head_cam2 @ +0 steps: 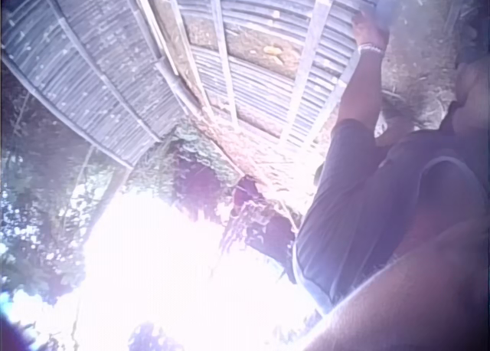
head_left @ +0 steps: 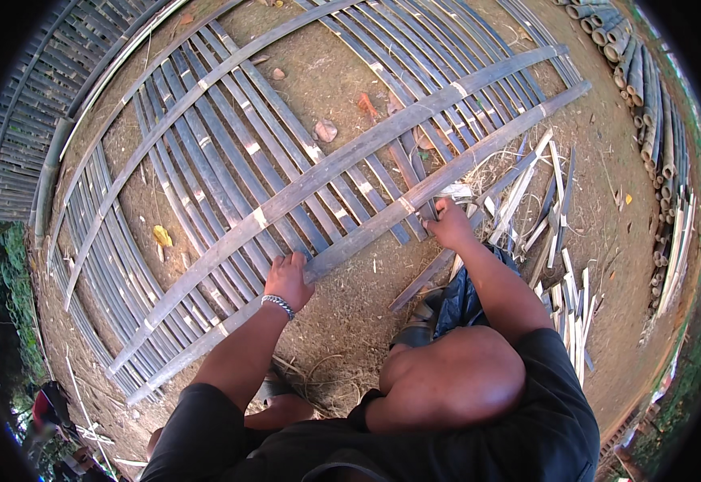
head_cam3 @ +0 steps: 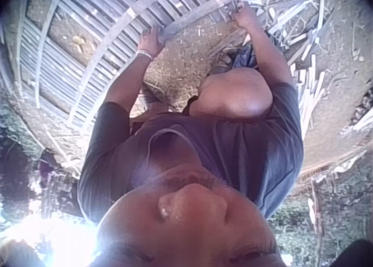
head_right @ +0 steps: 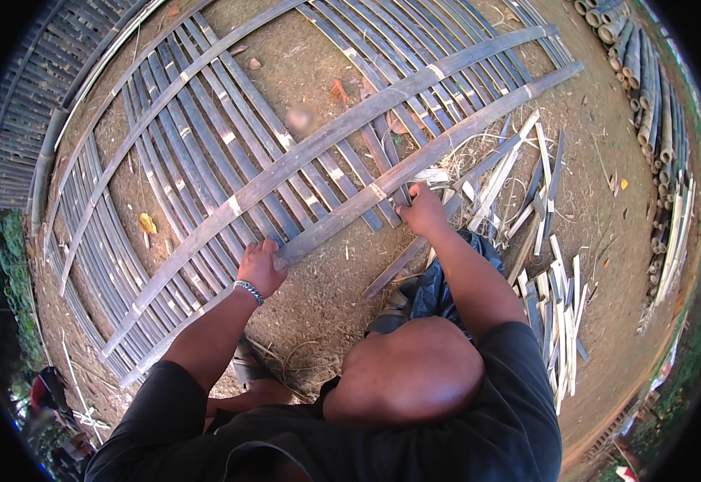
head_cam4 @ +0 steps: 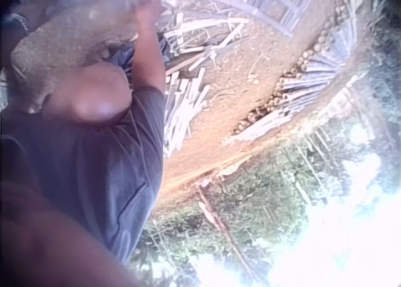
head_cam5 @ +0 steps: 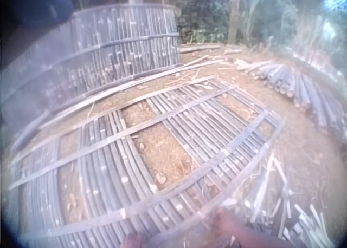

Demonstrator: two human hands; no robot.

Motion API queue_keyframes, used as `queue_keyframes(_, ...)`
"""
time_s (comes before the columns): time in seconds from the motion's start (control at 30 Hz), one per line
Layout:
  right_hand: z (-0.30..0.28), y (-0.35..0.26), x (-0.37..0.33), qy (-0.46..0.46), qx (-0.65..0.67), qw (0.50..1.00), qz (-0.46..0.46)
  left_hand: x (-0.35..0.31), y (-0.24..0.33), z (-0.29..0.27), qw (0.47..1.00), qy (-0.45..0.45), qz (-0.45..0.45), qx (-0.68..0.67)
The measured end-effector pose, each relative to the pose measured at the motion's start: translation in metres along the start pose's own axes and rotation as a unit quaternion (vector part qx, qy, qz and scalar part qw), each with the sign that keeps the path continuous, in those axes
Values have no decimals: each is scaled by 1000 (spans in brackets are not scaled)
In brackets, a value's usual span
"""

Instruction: The person is assembling a bamboo fence by positioning bamboo slats onto a wooden frame and hammering nails by hand to secure them.

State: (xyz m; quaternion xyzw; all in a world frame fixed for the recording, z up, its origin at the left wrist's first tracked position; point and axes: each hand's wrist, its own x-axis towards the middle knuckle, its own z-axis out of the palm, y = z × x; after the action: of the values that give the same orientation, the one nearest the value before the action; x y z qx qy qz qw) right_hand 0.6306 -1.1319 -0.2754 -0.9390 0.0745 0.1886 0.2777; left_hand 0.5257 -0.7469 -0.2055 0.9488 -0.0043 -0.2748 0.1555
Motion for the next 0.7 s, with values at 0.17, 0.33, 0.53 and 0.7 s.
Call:
queue_keyframes(0.17,-11,0,-3,-73,15,997,28,0,-1,0,1000,-2,0,-2)
queue_keyframes(0.33,-11,0,-5,-63,24,997,22,0,1,-2,1000,-9,-8,-3)
queue_keyframes(0.53,-8,-4,-8,-26,72,997,12,-2,3,-5,1000,-13,-12,-7)
queue_keyframes(0.7,-10,-3,4,-34,89,995,-6,-2,3,-4,1000,-1,-1,-3)
